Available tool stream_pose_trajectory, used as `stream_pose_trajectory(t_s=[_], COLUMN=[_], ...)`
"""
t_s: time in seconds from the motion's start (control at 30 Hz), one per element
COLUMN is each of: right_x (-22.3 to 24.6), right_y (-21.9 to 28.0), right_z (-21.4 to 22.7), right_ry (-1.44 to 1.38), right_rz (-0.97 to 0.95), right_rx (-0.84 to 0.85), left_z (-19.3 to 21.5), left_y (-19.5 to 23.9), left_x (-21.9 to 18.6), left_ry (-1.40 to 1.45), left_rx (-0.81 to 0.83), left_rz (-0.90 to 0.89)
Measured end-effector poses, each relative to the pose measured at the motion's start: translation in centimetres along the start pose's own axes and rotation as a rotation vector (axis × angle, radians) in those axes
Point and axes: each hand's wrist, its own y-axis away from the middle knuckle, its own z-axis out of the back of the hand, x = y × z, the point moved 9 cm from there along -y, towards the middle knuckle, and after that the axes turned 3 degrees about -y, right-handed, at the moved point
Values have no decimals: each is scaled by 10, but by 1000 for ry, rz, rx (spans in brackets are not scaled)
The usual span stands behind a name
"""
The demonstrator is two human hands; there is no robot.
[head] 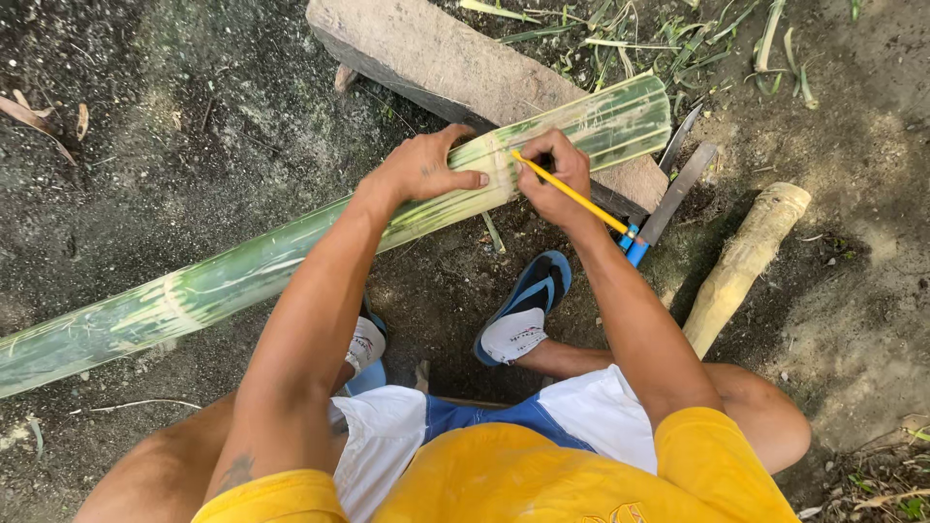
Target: The person uses a machete and a wooden mallet to split a long bamboo pole into thin strips. They mark the bamboo with a pencil, then repeatedly strike the machete to split the pole into halves and then into smaller sections.
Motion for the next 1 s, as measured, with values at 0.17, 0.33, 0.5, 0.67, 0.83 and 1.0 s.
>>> stream_pose_trajectory(t_s=[0.17,0.33,0.5,0.67,0.83,1.0], right_x=[3,25,29,25,25,31], right_y=[7,24,17,15,14,13], right_z=[-18,-10,-14,-13,-15,-7], right_ry=[65,118,130,57,152,57], right_rz=[160,175,129,102,127,194], right_rx=[37,37,0,12,49,-24], left_z=[1,-5,-5,-4,-4,12], left_y=[40,35,31,33,33,24], left_x=[-52,-42,-43,-43,-39,-34], left_ry=[-515,-527,-534,-527,-493,-414], left_rx=[-309,-240,-257,-299,-272,-246], left_rz=[-70,0,-16,-46,-31,-94])
